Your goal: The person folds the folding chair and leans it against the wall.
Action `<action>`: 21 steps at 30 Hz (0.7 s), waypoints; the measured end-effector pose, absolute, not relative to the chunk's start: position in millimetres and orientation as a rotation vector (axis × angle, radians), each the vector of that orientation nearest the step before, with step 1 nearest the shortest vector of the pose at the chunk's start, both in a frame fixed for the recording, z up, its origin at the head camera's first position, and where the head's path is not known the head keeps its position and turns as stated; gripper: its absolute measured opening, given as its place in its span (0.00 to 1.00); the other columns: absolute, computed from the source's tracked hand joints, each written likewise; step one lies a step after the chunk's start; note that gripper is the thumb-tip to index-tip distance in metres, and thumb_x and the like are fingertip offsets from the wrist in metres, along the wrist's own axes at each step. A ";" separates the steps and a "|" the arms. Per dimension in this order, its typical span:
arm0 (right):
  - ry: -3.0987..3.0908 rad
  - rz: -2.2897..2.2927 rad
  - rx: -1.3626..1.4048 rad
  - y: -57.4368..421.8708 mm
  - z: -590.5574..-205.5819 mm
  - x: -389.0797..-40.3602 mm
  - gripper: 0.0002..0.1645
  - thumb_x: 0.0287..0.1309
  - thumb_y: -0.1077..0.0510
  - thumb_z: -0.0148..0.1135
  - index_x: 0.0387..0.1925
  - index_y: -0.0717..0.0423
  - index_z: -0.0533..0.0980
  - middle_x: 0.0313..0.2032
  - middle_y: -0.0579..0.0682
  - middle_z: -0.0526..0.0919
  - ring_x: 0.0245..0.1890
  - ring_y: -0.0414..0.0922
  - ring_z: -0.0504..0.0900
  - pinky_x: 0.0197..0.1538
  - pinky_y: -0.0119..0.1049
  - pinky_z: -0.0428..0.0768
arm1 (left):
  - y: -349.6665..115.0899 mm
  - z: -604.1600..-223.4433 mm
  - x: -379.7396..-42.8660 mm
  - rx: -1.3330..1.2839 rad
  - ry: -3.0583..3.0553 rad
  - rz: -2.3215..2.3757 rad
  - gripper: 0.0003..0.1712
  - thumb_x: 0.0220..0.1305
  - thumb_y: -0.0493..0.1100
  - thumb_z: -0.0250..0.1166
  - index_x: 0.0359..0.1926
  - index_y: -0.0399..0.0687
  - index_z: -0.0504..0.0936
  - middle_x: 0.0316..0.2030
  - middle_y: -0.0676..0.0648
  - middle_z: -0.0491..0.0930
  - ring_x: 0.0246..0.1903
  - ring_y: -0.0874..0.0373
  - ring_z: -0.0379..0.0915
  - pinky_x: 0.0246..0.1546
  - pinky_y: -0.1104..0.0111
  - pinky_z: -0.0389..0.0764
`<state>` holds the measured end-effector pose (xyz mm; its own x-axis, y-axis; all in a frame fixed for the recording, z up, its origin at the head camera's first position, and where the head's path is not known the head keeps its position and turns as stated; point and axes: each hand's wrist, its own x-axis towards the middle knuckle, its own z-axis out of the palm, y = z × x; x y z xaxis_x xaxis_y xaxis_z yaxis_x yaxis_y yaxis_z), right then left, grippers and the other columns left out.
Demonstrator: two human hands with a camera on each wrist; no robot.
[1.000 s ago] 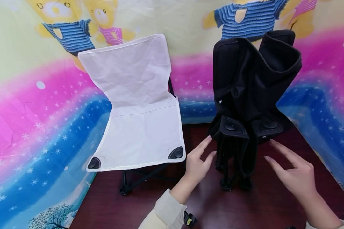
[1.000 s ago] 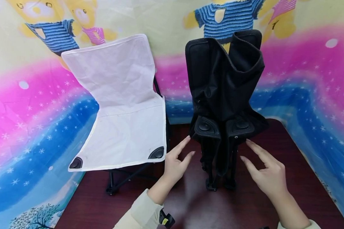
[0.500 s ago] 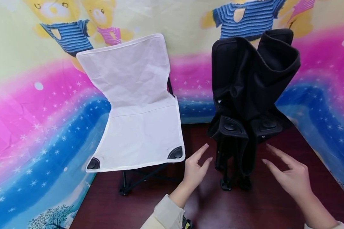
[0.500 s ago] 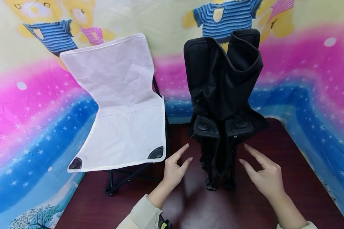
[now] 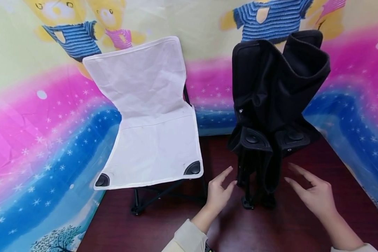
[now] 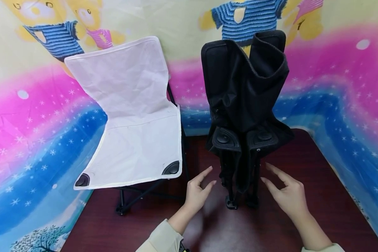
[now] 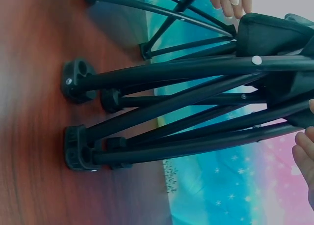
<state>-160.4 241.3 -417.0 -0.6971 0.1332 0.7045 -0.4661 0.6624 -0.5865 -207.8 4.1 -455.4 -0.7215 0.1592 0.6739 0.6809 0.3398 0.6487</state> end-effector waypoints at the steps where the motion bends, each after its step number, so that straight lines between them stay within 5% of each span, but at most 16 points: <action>1: -2.132 1.022 0.252 241.6 -418.0 -160.5 0.28 0.32 0.73 0.65 0.43 0.61 0.76 0.39 0.20 0.71 0.28 0.18 0.70 0.26 0.14 0.63 | 5.2 -457.2 -207.2 -0.728 -2.114 -1.390 0.23 0.45 0.30 0.64 0.48 0.38 0.75 0.45 0.46 0.76 0.46 0.60 0.70 0.44 0.73 0.71; 5: -2.161 1.087 0.205 243.2 -423.2 -161.0 0.26 0.35 0.72 0.65 0.44 0.60 0.76 0.38 0.21 0.72 0.38 0.19 0.70 0.36 0.10 0.63 | 9.1 -464.3 -206.1 -0.697 -2.141 -1.397 0.23 0.44 0.30 0.64 0.46 0.38 0.76 0.43 0.45 0.77 0.38 0.64 0.73 0.41 0.75 0.72; 8: -2.190 1.144 0.166 244.6 -428.0 -160.8 0.25 0.37 0.71 0.64 0.44 0.61 0.76 0.37 0.22 0.73 0.37 0.19 0.70 0.34 0.12 0.65 | 11.1 -468.8 -206.0 -0.670 -2.173 -1.398 0.22 0.44 0.30 0.64 0.46 0.39 0.77 0.42 0.45 0.77 0.36 0.66 0.72 0.39 0.76 0.72; 21: -2.224 1.467 0.161 284.1 -516.1 -186.5 0.23 0.45 0.65 0.62 0.48 0.56 0.74 0.41 0.46 0.79 0.37 0.26 0.74 0.29 0.14 0.70 | 20.6 -485.1 -205.7 -0.573 -2.339 -1.494 0.17 0.47 0.35 0.65 0.43 0.42 0.79 0.40 0.49 0.78 0.43 0.65 0.71 0.43 0.77 0.70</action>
<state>-186.5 284.1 -516.1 -0.8837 0.1547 0.4417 -0.3452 0.4219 -0.8384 -205.7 20.6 -485.1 -0.8732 0.1660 0.4583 0.4856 0.3777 0.7884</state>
